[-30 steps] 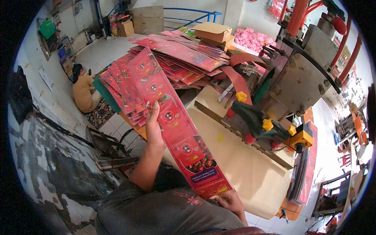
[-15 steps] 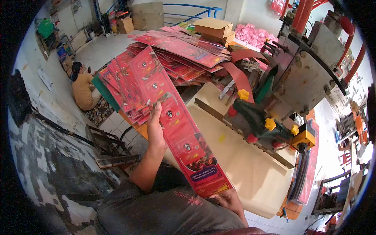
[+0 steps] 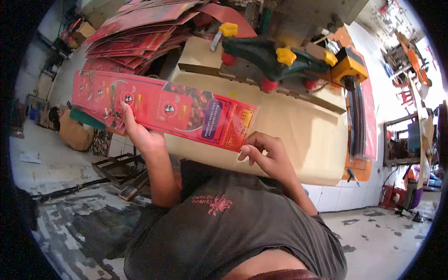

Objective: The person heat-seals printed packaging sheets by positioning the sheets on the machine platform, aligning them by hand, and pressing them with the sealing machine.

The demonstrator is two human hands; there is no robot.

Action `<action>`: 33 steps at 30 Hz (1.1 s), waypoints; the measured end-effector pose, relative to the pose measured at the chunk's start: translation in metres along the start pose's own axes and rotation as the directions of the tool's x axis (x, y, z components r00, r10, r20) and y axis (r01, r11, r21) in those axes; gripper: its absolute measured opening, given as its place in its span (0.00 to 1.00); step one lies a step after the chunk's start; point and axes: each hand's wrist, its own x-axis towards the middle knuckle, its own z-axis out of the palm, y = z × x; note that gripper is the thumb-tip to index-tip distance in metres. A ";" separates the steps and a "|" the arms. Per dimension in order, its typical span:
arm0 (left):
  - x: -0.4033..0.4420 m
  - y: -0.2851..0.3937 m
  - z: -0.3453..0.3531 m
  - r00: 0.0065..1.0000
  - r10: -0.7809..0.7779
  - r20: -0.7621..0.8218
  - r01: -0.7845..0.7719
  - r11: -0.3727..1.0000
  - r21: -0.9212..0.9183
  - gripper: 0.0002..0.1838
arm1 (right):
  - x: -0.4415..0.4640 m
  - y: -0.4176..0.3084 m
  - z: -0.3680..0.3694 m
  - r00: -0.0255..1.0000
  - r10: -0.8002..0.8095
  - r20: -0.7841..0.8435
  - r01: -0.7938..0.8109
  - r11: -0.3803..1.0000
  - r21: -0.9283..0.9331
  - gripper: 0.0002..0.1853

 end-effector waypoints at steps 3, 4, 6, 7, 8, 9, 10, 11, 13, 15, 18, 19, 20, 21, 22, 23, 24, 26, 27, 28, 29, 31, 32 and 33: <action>-0.001 -0.003 -0.007 1.000 -0.003 0.010 0.004 1.000 -0.015 0.29 | 0.000 -0.001 0.004 0.999 0.054 0.009 -0.051 0.984 -0.170 0.18; -0.002 -0.003 -0.008 1.000 -0.001 0.027 0.002 1.000 -0.027 0.29 | 0.001 0.000 0.007 0.999 0.039 -0.036 -0.044 0.985 -0.166 0.18; -0.002 -0.001 -0.012 0.999 0.008 0.041 -0.007 0.999 -0.039 0.29 | 0.001 0.002 0.009 0.997 0.021 -0.074 -0.033 0.987 -0.160 0.19; -0.001 -0.001 -0.014 0.999 -0.010 0.036 0.012 0.999 -0.047 0.28 | 0.000 0.002 0.010 0.993 0.057 -0.105 -0.073 0.985 -0.156 0.19; 0.000 0.000 -0.016 0.999 -0.026 0.033 0.027 0.998 -0.055 0.27 | -0.001 0.003 0.011 0.987 0.090 -0.136 -0.110 0.982 -0.151 0.19; 0.000 0.002 -0.016 0.999 -0.014 0.034 0.016 0.998 -0.054 0.27 | -0.002 0.003 0.013 0.988 0.083 -0.128 -0.102 0.984 -0.148 0.19; 0.000 0.002 -0.016 1.000 -0.030 -0.002 0.030 0.999 -0.039 0.25 | -0.004 0.004 0.013 0.983 0.039 -0.177 -0.074 0.978 -0.196 0.19; 0.000 0.003 -0.014 0.998 -0.041 -0.038 0.040 0.999 -0.028 0.23 | -0.004 0.005 0.013 0.975 -0.013 -0.221 -0.043 0.968 -0.247 0.19; 0.001 0.003 -0.012 1.000 0.012 0.008 -0.012 1.000 0.028 0.21 | -0.005 0.007 0.009 0.962 -0.107 -0.253 0.018 0.945 -0.328 0.18; -0.002 0.010 -0.004 0.991 -0.017 0.132 0.000 0.992 0.128 0.16 | -0.008 0.011 0.000 0.938 -0.196 -0.287 0.064 0.909 -0.411 0.18; -0.002 0.020 -0.009 0.956 -0.147 0.255 0.087 0.969 0.231 0.13 | -0.013 0.021 -0.016 0.921 -0.237 -0.309 0.100 0.912 -0.398 0.20; -0.005 0.024 0.003 0.960 -0.125 0.249 0.074 0.976 0.203 0.12 | -0.014 0.022 -0.020 0.940 -0.211 -0.267 0.090 0.911 -0.403 0.19; 0.000 0.025 0.001 0.962 -0.115 0.249 0.065 0.978 0.199 0.12 | -0.016 0.025 -0.025 0.957 -0.182 -0.225 0.078 0.910 -0.408 0.19; 0.010 0.030 -0.004 0.972 -0.086 0.218 0.040 0.978 0.206 0.12 | -0.017 0.029 -0.027 0.967 -0.111 -0.230 0.019 0.929 -0.369 0.17; 0.019 0.034 -0.007 0.980 -0.057 0.188 0.016 0.977 0.214 0.13 | -0.017 0.034 -0.029 0.967 -0.118 -0.225 0.026 0.928 -0.371 0.17; 0.026 0.042 -0.002 0.980 -0.051 0.190 0.010 0.978 0.211 0.13 | -0.017 0.039 -0.033 0.968 -0.112 -0.223 -0.008 0.879 -0.477 0.16; 0.032 0.054 0.010 0.983 0.006 0.182 -0.042 0.980 0.195 0.13 | -0.017 0.043 -0.034 0.969 -0.108 -0.224 -0.042 0.817 -0.575 0.14; 0.058 0.069 0.019 0.982 0.068 0.176 -0.099 0.980 0.174 0.14 | -0.020 0.052 -0.033 0.967 -0.116 -0.226 -0.046 0.795 -0.605 0.12; 0.079 0.078 0.019 0.972 0.105 0.210 -0.148 0.968 0.203 0.15 | -0.021 0.053 -0.034 0.966 -0.117 -0.230 -0.057 0.773 -0.632 0.11; 0.103 0.087 0.019 0.959 0.139 0.246 -0.197 0.953 0.229 0.16 | -0.021 0.052 -0.034 0.965 -0.125 -0.231 -0.052 0.772 -0.633 0.11; 0.131 0.093 0.019 0.954 0.150 0.259 -0.208 0.954 0.216 0.16 | -0.020 0.051 -0.034 0.964 -0.118 -0.239 -0.062 0.772 -0.632 0.11; 0.183 0.102 0.031 0.945 0.154 0.288 -0.220 0.952 0.212 0.16 | -0.019 0.050 -0.033 0.959 -0.119 -0.259 -0.072 0.777 -0.625 0.10; 0.205 0.106 0.040 0.941 0.147 0.304 -0.220 0.950 0.222 0.16 | -0.018 0.051 -0.033 0.949 -0.154 -0.274 -0.035 0.813 -0.581 0.10; 0.230 0.107 0.048 0.937 0.146 0.319 -0.223 0.949 0.222 0.16 | -0.019 0.052 -0.032 0.938 -0.187 -0.291 0.003 0.845 -0.535 0.11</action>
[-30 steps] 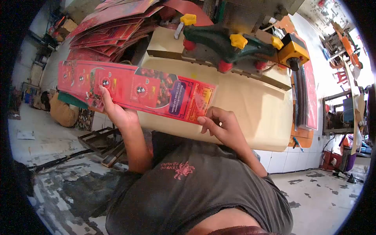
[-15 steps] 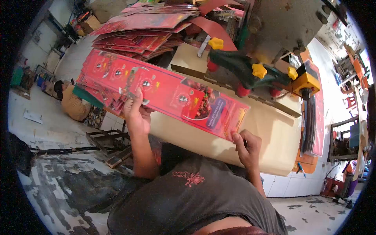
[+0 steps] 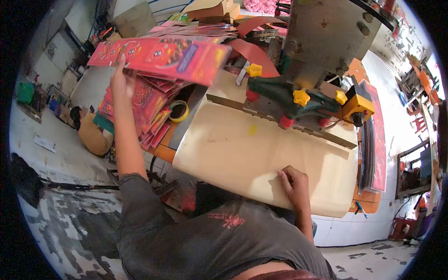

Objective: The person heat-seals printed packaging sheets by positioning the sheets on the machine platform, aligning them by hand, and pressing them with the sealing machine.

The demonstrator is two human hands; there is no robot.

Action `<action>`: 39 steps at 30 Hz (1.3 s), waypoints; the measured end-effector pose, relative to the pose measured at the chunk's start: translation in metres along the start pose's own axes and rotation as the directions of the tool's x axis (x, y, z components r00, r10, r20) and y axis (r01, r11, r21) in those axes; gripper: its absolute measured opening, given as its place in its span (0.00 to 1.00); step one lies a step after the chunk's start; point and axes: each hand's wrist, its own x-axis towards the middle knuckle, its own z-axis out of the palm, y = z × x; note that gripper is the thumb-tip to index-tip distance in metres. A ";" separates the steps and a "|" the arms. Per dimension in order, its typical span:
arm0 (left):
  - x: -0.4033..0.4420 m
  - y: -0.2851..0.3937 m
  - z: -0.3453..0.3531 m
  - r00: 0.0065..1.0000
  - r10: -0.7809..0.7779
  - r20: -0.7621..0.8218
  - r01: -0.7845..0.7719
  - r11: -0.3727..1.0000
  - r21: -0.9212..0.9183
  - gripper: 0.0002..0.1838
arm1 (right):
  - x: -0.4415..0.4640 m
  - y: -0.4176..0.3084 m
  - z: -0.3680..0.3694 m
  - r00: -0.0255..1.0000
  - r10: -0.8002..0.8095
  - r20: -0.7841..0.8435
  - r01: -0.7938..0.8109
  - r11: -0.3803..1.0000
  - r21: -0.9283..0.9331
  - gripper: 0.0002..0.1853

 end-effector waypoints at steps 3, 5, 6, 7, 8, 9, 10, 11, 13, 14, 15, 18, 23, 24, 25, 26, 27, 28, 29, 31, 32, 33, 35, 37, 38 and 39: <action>0.066 -0.025 -0.005 0.997 0.009 0.071 -0.009 1.000 0.006 0.21 | -0.003 0.012 0.001 1.000 -0.017 -0.011 0.017 1.000 -0.022 0.10; 0.099 -0.044 -0.011 0.951 -0.154 -0.268 0.226 0.938 0.262 0.31 | -0.004 0.010 -0.001 1.000 -0.020 -0.015 0.019 1.000 -0.009 0.10; 0.143 -0.068 -0.049 0.952 -0.039 -0.303 0.192 0.848 0.495 0.40 | -0.006 0.010 -0.003 1.000 -0.023 -0.011 0.023 1.000 0.006 0.10; 0.141 -0.081 -0.051 0.954 -0.039 -0.296 0.187 0.850 0.492 0.40 | -0.007 0.011 -0.004 1.000 -0.024 -0.019 0.024 1.000 0.005 0.10; 0.133 -0.088 -0.048 0.972 0.196 -0.132 -0.055 0.730 0.681 0.40 | -0.007 0.013 -0.004 1.000 0.002 0.013 -0.002 1.000 -0.008 0.10; 0.127 -0.094 -0.043 0.919 0.388 0.076 -0.290 0.532 0.795 0.39 | -0.007 0.014 -0.005 0.999 0.029 0.044 -0.028 0.999 -0.023 0.10; 0.120 -0.099 -0.037 0.934 0.289 0.212 -0.343 0.550 0.761 0.35 | -0.006 0.012 -0.006 0.999 0.030 0.032 -0.029 0.999 -0.025 0.10; 0.107 -0.104 -0.028 0.933 0.288 0.215 -0.345 0.555 0.757 0.35 | -0.006 0.008 -0.007 0.998 0.047 0.041 -0.046 0.999 -0.027 0.10; 0.086 -0.115 -0.018 0.866 0.205 0.457 -0.501 0.355 0.789 0.30 | -0.005 0.004 -0.008 0.996 0.066 0.059 -0.064 0.997 -0.032 0.09; 0.082 -0.120 -0.015 0.868 0.201 0.453 -0.496 0.355 0.792 0.30 | -0.005 0.003 -0.008 0.997 0.049 0.056 -0.048 0.998 -0.034 0.10; 0.078 -0.124 -0.011 0.884 0.170 0.436 -0.467 0.262 0.844 0.30 | -0.005 0.002 -0.008 0.998 0.033 0.053 -0.031 0.999 -0.036 0.10; 0.083 -0.135 -0.019 0.900 0.138 0.413 -0.434 0.221 0.873 0.29 | -0.004 0.007 -0.007 0.998 0.026 0.063 -0.023 0.999 -0.045 0.10; 0.081 -0.137 -0.022 0.912 0.101 0.396 -0.408 0.284 0.868 0.29 | -0.003 0.009 -0.007 0.997 0.037 0.062 -0.035 0.998 -0.043 0.10; 0.083 -0.139 -0.028 0.891 0.124 0.436 -0.453 0.279 0.847 0.29 | -0.003 0.008 -0.008 0.997 0.040 0.062 -0.037 0.998 -0.050 0.10; 0.090 -0.145 -0.030 0.863 0.143 0.484 -0.504 0.280 0.817 0.28 | -0.002 0.006 -0.009 0.998 0.049 0.048 -0.046 0.998 -0.053 0.10; 0.092 -0.144 -0.032 0.866 0.127 0.483 -0.498 0.290 0.817 0.28 | -0.001 0.003 -0.010 0.995 0.061 0.076 -0.059 0.998 -0.030 0.10; 0.083 -0.142 -0.029 0.865 0.106 0.491 -0.498 0.307 0.811 0.28 | -0.002 0.000 -0.013 0.992 0.082 0.093 -0.082 0.997 -0.010 0.11; 0.057 -0.126 -0.011 0.896 0.111 0.430 -0.442 0.326 0.836 0.29 | -0.003 0.000 -0.014 0.992 0.118 0.050 -0.117 0.993 -0.018 0.11; 0.075 -0.136 -0.025 0.870 0.109 0.481 -0.490 0.300 0.819 0.30 | -0.003 0.005 -0.013 0.997 0.049 0.062 -0.047 0.998 -0.029 0.11; 0.067 -0.128 -0.024 0.859 0.095 0.503 -0.502 0.354 0.789 0.30 | -0.004 0.011 -0.012 0.999 0.031 0.023 -0.029 0.998 -0.057 0.12; 0.039 -0.106 0.000 0.877 0.013 0.481 -0.424 0.490 0.761 0.29 | -0.003 0.013 -0.011 0.999 -0.042 0.021 0.042 0.999 -0.030 0.12; 0.048 -0.115 -0.015 0.856 0.079 0.510 -0.503 0.351 0.790 0.30 | -0.003 0.014 -0.011 0.993 -0.120 0.022 0.120 0.993 -0.003 0.12; -0.001 -0.088 0.009 0.800 0.113 0.589 -0.579 0.397 0.712 0.26 | -0.004 0.015 -0.012 0.996 -0.085 0.006 0.084 0.996 0.011 0.12; -0.052 -0.069 0.026 0.798 0.186 0.573 -0.591 0.423 0.687 0.25 | -0.004 0.020 -0.012 0.997 -0.073 0.004 0.073 0.997 0.035 0.12; -0.087 -0.056 0.039 0.817 0.202 0.539 -0.563 0.479 0.674 0.24 | -0.004 0.021 -0.011 0.996 -0.093 0.012 0.092 0.995 0.036 0.13; -0.118 -0.047 0.050 0.874 0.207 0.440 -0.474 0.563 0.677 0.24 | -0.004 0.021 -0.011 0.993 -0.112 0.021 0.112 0.993 0.037 0.13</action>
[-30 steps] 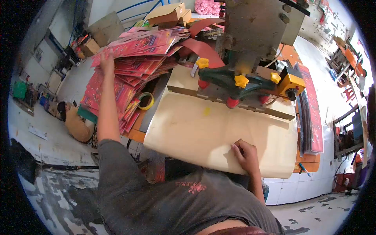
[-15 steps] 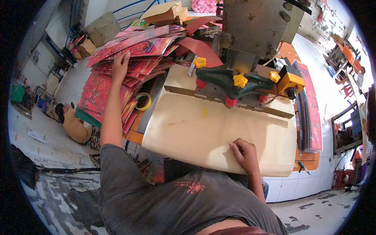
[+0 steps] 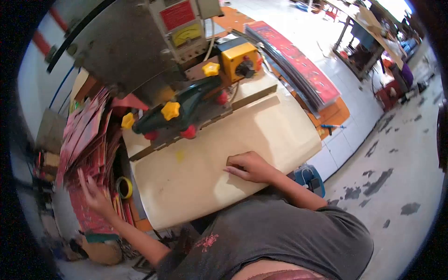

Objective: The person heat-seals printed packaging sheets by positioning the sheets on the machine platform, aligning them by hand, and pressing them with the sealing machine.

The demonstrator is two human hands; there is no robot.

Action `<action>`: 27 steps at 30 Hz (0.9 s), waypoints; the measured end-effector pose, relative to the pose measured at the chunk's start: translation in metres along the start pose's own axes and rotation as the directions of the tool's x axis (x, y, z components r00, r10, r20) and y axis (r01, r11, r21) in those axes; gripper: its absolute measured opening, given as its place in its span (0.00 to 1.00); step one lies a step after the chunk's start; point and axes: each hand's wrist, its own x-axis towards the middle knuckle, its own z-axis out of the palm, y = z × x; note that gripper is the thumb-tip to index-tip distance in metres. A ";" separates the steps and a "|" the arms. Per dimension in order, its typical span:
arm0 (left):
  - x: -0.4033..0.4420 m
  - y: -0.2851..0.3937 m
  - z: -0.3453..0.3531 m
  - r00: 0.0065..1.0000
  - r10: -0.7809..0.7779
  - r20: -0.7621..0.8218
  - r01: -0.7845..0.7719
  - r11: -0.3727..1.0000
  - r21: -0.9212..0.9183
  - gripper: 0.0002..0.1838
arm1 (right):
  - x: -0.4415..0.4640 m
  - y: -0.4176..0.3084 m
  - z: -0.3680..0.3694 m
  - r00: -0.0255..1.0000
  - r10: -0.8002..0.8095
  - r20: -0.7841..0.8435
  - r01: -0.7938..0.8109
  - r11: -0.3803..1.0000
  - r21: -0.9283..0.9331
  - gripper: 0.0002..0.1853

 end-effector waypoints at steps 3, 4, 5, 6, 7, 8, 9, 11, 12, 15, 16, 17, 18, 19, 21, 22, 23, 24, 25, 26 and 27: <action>-0.052 0.018 0.008 0.983 0.055 -0.174 -0.073 0.993 -0.096 0.22 | 0.001 -0.002 -0.003 1.000 -0.006 0.019 0.006 1.000 -0.025 0.13; -0.067 0.021 0.014 0.968 0.003 -0.250 -0.031 0.994 -0.108 0.23 | 0.000 -0.001 -0.004 1.000 0.010 -0.001 -0.010 0.999 -0.033 0.13; -0.081 0.026 0.022 0.944 -0.053 -0.325 0.014 0.993 -0.121 0.23 | 0.000 -0.001 -0.006 0.999 0.005 0.034 -0.004 1.000 -0.015 0.13; -0.094 0.034 0.030 0.948 -0.054 -0.314 0.011 0.991 -0.136 0.23 | -0.001 -0.001 -0.007 0.997 -0.003 0.072 0.003 1.000 0.005 0.13; -0.105 0.042 0.037 0.919 -0.207 -0.336 0.143 0.968 -0.206 0.24 | -0.001 -0.002 -0.010 0.998 0.006 0.061 -0.006 1.000 -0.002 0.13; -0.116 0.048 0.043 0.867 -0.357 -0.347 0.270 0.923 -0.274 0.26 | -0.001 -0.004 -0.013 0.996 0.001 0.088 -0.008 0.996 0.085 0.13; -0.126 0.051 0.047 0.870 -0.359 -0.338 0.271 0.921 -0.280 0.26 | -0.001 -0.007 -0.017 0.993 -0.008 0.116 -0.012 0.985 0.173 0.13; -0.146 0.053 0.056 0.914 -0.367 -0.172 0.309 0.905 -0.291 0.27 | -0.001 -0.008 -0.027 0.988 -0.020 0.153 -0.008 0.984 0.176 0.13; -0.157 0.055 0.065 0.916 -0.368 -0.161 0.311 0.903 -0.295 0.27 | -0.001 -0.009 -0.034 0.980 -0.041 0.196 0.005 0.983 0.183 0.12; -0.183 0.067 0.087 0.946 -0.319 0.052 0.303 0.819 -0.487 0.26 | -0.007 -0.015 -0.061 0.956 -0.033 0.291 -0.031 0.977 0.213 0.11; -0.189 0.074 0.091 0.958 -0.190 0.216 0.274 0.834 -0.479 0.24 | -0.010 -0.021 -0.074 0.957 -0.030 0.287 -0.032 0.977 0.210 0.11; -0.195 0.081 0.094 0.926 -0.055 0.373 0.242 0.845 -0.476 0.21 | -0.015 -0.031 -0.089 0.959 0.034 0.281 -0.097 0.972 0.215 0.11; -0.199 0.089 0.097 0.925 -0.053 0.376 0.242 0.844 -0.478 0.21 | -0.021 -0.035 -0.102 0.956 0.099 0.275 -0.163 0.962 0.220 0.11; -0.202 0.097 0.101 0.864 -0.007 0.503 0.258 0.864 -0.433 0.17 | -0.027 -0.035 -0.113 0.974 0.124 0.192 -0.164 0.963 0.215 0.10; -0.201 0.106 0.108 0.783 0.034 0.621 0.270 0.881 -0.389 0.14 | -0.040 -0.030 -0.135 0.975 0.223 -0.021 -0.215 0.959 0.186 0.11; -0.201 0.109 0.112 0.718 0.117 0.687 0.184 0.919 -0.349 0.11 | -0.046 -0.027 -0.146 0.946 0.289 -0.149 -0.264 0.950 0.167 0.12; -0.199 0.112 0.116 0.639 0.187 0.746 0.091 0.945 -0.315 0.10 | -0.052 -0.018 -0.159 0.901 0.308 -0.305 -0.263 0.948 0.179 0.12; -0.198 0.115 0.119 0.645 0.184 0.742 0.096 0.944 -0.317 0.10 | -0.057 -0.005 -0.171 0.835 0.317 -0.449 -0.258 0.947 0.190 0.11; -0.195 0.119 0.120 0.610 0.215 0.762 0.042 0.952 -0.303 0.10 | -0.061 0.008 -0.185 0.741 0.354 -0.571 -0.301 0.935 0.189 0.12; -0.193 0.121 0.121 0.573 0.242 0.783 -0.011 0.958 -0.287 0.11 | -0.067 0.022 -0.197 0.629 0.379 -0.678 -0.344 0.919 0.195 0.12; -0.193 0.122 0.123 0.580 0.235 0.780 -0.005 0.959 -0.284 0.11 | -0.072 0.045 -0.208 0.538 0.367 -0.759 -0.399 0.904 0.154 0.12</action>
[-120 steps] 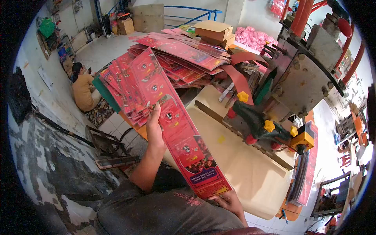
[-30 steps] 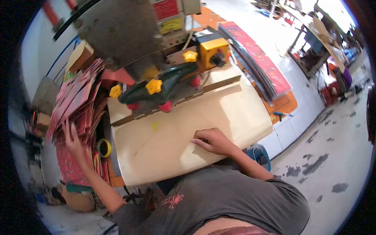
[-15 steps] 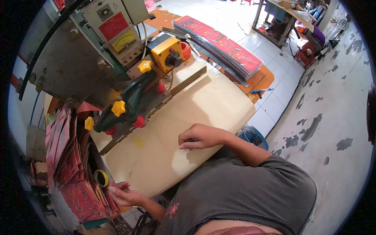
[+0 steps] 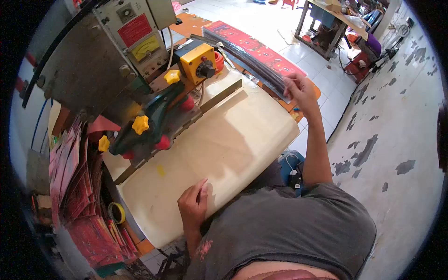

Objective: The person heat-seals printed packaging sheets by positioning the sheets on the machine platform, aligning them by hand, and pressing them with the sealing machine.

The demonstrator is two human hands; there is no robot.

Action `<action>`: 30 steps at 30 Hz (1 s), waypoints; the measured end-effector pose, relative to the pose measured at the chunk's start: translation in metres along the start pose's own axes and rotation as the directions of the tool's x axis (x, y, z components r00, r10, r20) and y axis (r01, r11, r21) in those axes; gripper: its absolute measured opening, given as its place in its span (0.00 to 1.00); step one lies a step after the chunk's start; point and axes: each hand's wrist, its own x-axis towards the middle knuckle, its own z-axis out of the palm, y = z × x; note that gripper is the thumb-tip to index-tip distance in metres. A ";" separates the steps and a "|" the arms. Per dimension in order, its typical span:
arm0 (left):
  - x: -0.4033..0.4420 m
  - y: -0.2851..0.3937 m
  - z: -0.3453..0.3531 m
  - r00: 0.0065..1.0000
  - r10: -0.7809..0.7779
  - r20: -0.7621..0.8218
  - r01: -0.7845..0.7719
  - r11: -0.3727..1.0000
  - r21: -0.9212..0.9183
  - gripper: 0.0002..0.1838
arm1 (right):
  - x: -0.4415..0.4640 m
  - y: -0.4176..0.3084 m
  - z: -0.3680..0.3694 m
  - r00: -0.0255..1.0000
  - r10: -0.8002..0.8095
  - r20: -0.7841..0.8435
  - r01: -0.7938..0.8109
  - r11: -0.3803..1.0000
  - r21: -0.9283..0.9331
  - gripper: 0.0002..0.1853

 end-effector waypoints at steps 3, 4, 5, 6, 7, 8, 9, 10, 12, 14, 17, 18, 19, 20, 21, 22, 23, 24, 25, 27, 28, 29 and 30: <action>0.004 -0.001 0.001 0.994 0.053 -0.094 -0.055 0.998 -0.022 0.10 | 0.015 0.039 -0.011 0.939 -0.131 -0.318 0.015 0.939 -0.343 0.18; 0.004 -0.003 0.000 0.994 0.065 -0.088 -0.066 0.998 -0.010 0.10 | 0.023 0.065 -0.019 0.943 -0.144 -0.299 0.036 0.940 -0.340 0.18; 0.003 -0.003 -0.002 0.994 0.075 -0.079 -0.075 0.997 0.003 0.10 | 0.033 0.099 -0.027 0.914 -0.123 -0.386 0.004 0.955 -0.296 0.18; 0.001 -0.004 -0.002 0.994 0.060 -0.095 -0.060 0.998 0.007 0.10 | 0.040 0.116 -0.026 0.879 -0.093 -0.468 -0.030 0.969 -0.247 0.19; -0.001 -0.005 -0.001 0.994 0.042 -0.098 -0.044 0.999 -0.020 0.10 | 0.036 0.106 -0.021 0.886 -0.094 -0.453 -0.022 0.969 -0.245 0.19; -0.003 -0.006 0.000 0.995 0.026 -0.096 -0.030 0.998 -0.047 0.10 | 0.026 0.082 -0.018 0.895 0.077 -0.440 -0.106 0.994 -0.040 0.20; -0.005 -0.007 0.000 0.995 0.019 -0.097 -0.023 0.999 -0.043 0.10 | 0.020 0.068 -0.017 0.884 0.247 -0.396 -0.197 0.967 0.163 0.21; -0.005 -0.008 0.000 0.996 0.019 -0.086 -0.023 0.999 -0.042 0.10 | 0.020 0.068 -0.019 0.887 0.320 -0.334 -0.232 0.933 0.276 0.20; -0.005 -0.008 -0.001 0.998 0.030 -0.064 -0.032 0.999 -0.036 0.10 | 0.018 0.067 -0.021 0.890 0.365 -0.272 -0.262 0.899 0.350 0.19; -0.005 -0.007 0.000 0.997 -0.006 -0.081 0.000 0.998 -0.069 0.10 | 0.018 0.068 -0.022 0.893 0.397 -0.212 -0.285 0.863 0.417 0.17; -0.004 -0.005 0.000 0.996 0.000 -0.085 -0.006 0.997 -0.075 0.10 | 0.023 0.075 -0.021 0.905 0.377 -0.198 -0.236 0.831 0.504 0.15; -0.003 -0.006 0.000 0.996 0.005 -0.084 -0.011 0.997 -0.076 0.10 | 0.025 0.078 -0.024 0.906 0.374 -0.195 -0.240 0.837 0.493 0.14; -0.003 -0.008 0.000 0.997 0.002 -0.076 -0.008 0.997 -0.076 0.10 | 0.025 0.077 -0.026 0.907 0.372 -0.194 -0.242 0.842 0.481 0.13; -0.002 -0.009 0.000 0.998 0.001 -0.067 -0.006 0.997 -0.076 0.10 | 0.025 0.075 -0.028 0.906 0.372 -0.203 -0.239 0.843 0.482 0.13; -0.002 -0.009 0.000 0.998 0.009 -0.062 -0.013 0.997 -0.077 0.10 | 0.024 0.073 -0.029 0.913 0.361 -0.192 -0.244 0.858 0.453 0.12; -0.003 -0.008 -0.001 0.998 -0.008 -0.062 0.002 0.996 -0.093 0.10 | 0.022 0.069 -0.029 0.919 0.350 -0.180 -0.248 0.871 0.424 0.12; -0.003 -0.008 -0.001 0.998 -0.024 -0.061 0.017 0.994 -0.107 0.10 | 0.021 0.066 -0.029 0.916 0.352 -0.190 -0.246 0.870 0.427 0.12; -0.003 -0.009 -0.001 0.999 -0.015 -0.052 0.009 0.994 -0.105 0.10 | 0.019 0.064 -0.028 0.913 0.356 -0.198 -0.239 0.862 0.447 0.12; -0.003 -0.010 -0.001 0.998 -0.025 -0.052 0.020 0.994 -0.104 0.10 | 0.017 0.062 -0.027 0.910 0.359 -0.206 -0.231 0.854 0.467 0.13; -0.002 -0.010 -0.001 0.999 -0.028 -0.043 0.024 0.994 -0.103 0.10 | 0.014 0.057 -0.024 0.909 0.361 -0.209 -0.214 0.833 0.510 0.12; -0.002 -0.009 -0.002 0.998 -0.044 -0.036 0.040 0.993 -0.111 0.11 | 0.014 0.056 -0.024 0.913 0.356 -0.200 -0.198 0.814 0.547 0.11; -0.002 -0.007 -0.002 0.998 -0.062 -0.030 0.058 0.991 -0.119 0.11 | 0.014 0.059 -0.028 0.910 0.359 -0.206 -0.197 0.813 0.548 0.11; -0.002 -0.005 -0.004 0.998 -0.059 -0.027 0.056 0.992 -0.117 0.11 | 0.015 0.064 -0.032 0.915 0.379 -0.140 -0.231 0.775 0.588 0.11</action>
